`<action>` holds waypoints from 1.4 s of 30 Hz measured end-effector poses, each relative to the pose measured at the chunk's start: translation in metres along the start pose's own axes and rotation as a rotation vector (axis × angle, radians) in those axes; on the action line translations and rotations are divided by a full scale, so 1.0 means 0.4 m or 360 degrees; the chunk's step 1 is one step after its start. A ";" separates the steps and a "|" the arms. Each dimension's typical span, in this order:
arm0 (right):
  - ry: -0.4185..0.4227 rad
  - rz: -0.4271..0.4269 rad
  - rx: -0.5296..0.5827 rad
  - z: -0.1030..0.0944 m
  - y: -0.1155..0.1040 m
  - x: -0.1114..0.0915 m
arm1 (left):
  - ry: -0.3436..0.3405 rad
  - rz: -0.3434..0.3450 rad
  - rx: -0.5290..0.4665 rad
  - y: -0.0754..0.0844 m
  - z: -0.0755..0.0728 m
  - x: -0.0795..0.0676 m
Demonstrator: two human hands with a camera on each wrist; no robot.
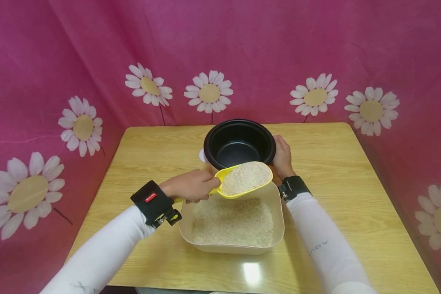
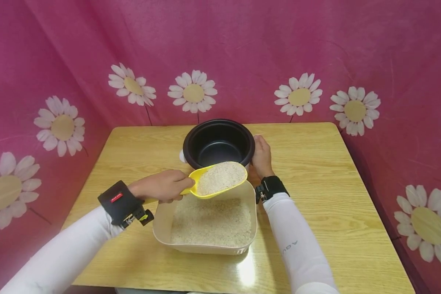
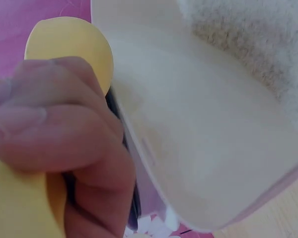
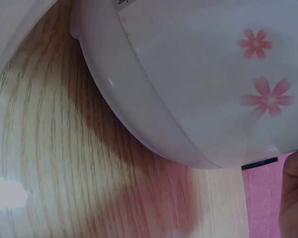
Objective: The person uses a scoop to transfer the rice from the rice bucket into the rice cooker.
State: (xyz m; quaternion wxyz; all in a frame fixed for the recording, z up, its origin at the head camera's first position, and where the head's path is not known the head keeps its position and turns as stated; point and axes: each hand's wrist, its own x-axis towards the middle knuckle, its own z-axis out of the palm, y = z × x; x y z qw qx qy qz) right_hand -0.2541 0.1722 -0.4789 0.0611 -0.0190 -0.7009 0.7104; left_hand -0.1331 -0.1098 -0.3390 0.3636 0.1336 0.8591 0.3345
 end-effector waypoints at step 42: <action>-0.0061 0.0044 0.0019 -0.007 -0.043 -0.028 | 0.0542 -0.0105 0.0798 0.078 -0.095 0.105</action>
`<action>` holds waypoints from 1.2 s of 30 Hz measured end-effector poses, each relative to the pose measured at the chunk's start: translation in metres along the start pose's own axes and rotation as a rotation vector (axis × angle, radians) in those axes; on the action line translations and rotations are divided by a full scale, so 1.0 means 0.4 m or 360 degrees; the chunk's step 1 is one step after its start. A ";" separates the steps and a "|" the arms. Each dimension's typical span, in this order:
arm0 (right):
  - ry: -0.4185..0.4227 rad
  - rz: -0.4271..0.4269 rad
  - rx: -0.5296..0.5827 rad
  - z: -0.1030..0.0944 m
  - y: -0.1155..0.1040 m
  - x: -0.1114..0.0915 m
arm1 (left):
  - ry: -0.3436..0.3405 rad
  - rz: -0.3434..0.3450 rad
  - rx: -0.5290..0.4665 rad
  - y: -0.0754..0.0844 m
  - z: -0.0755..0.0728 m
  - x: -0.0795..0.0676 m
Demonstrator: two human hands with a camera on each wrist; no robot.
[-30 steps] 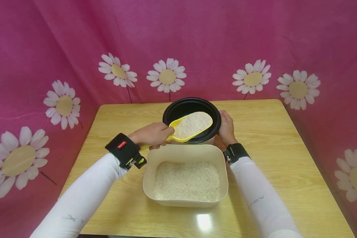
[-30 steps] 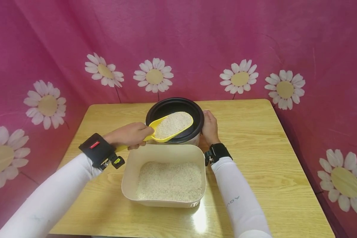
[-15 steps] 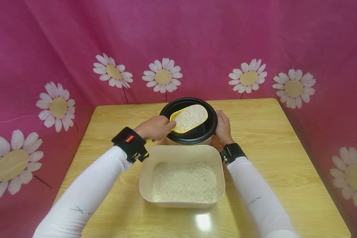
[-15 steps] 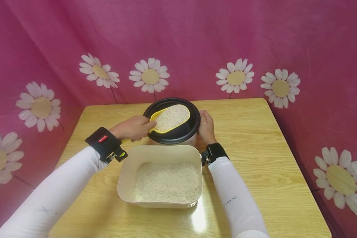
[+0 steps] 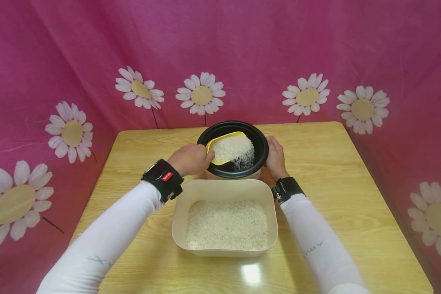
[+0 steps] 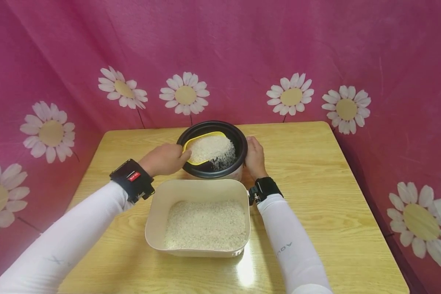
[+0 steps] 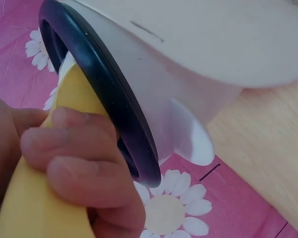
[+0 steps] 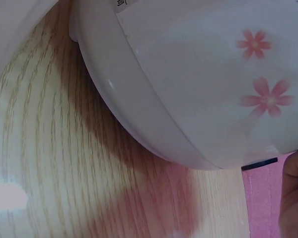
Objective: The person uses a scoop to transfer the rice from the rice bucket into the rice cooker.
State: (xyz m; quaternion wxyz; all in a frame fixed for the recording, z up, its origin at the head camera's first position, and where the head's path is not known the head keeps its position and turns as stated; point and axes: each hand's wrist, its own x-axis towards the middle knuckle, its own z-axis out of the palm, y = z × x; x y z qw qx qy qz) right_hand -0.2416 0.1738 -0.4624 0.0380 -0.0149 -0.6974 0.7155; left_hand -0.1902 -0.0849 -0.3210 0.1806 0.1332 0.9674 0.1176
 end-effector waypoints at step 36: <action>0.0014 -0.0061 -0.0057 0.000 0.010 0.004 | 0.0608 0.0006 0.0399 -0.019 0.027 0.001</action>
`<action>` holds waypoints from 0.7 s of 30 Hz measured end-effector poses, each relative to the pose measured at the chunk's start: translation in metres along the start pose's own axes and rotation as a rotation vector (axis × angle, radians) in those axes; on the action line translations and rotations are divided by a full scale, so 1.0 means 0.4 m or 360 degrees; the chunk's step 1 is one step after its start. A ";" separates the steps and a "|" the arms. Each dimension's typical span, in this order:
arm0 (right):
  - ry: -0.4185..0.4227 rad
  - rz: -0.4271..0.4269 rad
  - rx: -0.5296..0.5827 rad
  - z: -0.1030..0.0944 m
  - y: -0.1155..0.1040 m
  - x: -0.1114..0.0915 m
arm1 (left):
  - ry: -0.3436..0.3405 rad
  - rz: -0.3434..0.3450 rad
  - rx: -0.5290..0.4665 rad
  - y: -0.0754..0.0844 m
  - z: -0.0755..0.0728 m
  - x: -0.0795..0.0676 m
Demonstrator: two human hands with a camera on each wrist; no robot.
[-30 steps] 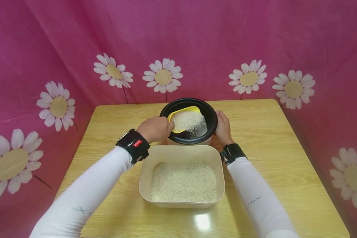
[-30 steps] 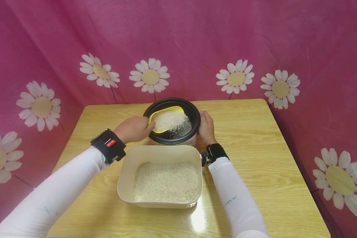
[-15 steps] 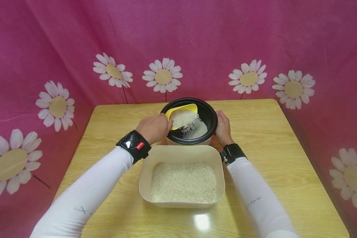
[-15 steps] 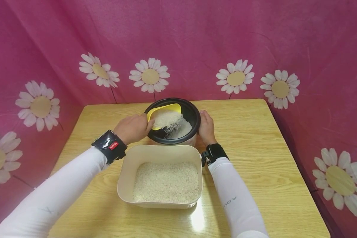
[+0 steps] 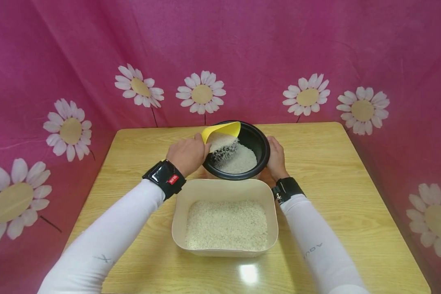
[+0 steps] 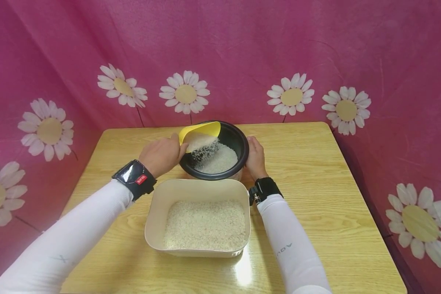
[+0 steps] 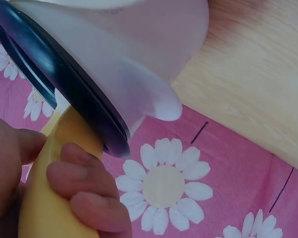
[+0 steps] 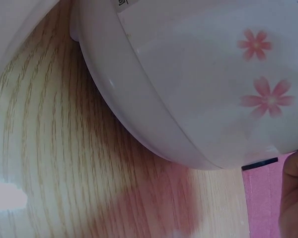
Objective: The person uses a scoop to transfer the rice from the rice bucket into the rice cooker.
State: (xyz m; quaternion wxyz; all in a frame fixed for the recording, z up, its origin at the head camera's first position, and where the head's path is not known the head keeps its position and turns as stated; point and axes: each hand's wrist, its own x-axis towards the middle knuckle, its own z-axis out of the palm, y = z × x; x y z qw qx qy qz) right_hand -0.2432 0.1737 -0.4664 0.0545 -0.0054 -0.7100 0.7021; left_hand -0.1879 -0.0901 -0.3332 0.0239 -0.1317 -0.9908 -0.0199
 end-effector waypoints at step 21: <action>-0.0028 0.0008 0.0014 0.002 -0.017 -0.012 | 0.0348 0.0045 0.0288 -0.018 0.025 0.016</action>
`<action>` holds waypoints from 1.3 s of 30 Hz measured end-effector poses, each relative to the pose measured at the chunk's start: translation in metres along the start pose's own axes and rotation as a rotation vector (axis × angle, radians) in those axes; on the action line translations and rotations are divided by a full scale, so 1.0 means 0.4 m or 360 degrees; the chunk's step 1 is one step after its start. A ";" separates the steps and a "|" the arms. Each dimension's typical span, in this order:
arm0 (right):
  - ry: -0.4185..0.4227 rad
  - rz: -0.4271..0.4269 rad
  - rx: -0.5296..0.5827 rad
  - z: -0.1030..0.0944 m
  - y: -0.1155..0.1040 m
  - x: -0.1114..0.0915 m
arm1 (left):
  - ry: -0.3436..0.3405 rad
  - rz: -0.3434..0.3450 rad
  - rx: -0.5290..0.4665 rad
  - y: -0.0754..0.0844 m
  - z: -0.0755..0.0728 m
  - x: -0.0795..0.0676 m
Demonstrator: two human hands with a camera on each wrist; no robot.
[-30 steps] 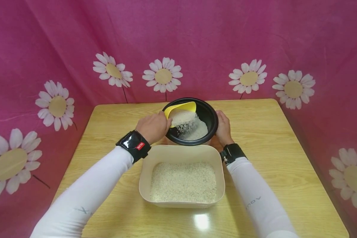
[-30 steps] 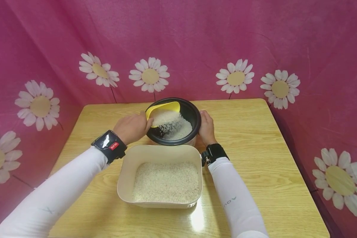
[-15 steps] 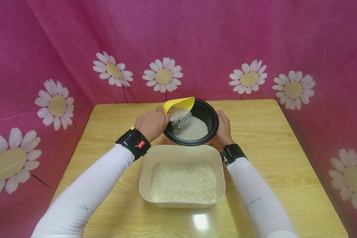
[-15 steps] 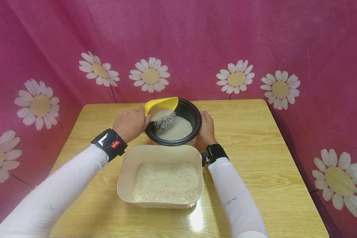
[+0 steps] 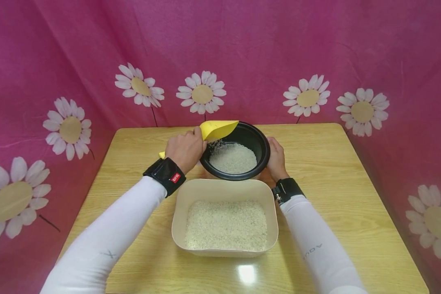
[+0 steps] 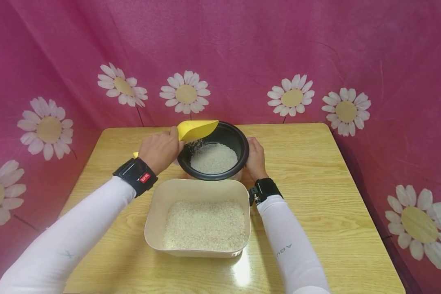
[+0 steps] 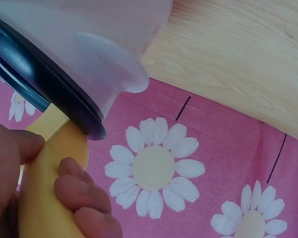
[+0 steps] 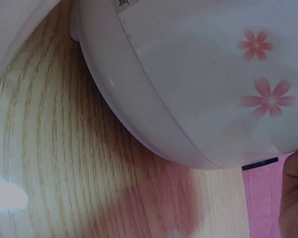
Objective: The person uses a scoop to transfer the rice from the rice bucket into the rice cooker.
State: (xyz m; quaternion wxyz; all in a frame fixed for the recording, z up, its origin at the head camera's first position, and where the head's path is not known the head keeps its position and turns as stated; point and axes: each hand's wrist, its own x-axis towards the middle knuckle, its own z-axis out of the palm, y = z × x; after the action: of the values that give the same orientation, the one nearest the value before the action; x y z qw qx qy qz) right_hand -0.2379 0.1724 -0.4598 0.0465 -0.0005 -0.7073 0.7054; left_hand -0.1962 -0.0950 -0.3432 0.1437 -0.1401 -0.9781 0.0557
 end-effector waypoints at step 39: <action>0.0091 -0.0039 0.0081 0.005 0.081 0.056 | -0.0042 0.0059 -0.0265 -0.032 -0.056 -0.082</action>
State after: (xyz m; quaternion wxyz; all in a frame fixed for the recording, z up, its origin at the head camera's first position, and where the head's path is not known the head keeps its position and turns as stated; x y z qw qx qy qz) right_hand -0.2623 0.1722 -0.4907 0.0754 -0.0108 -0.6875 0.7222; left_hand -0.1626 -0.1154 -0.3287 0.1174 -0.1688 -0.9784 -0.0213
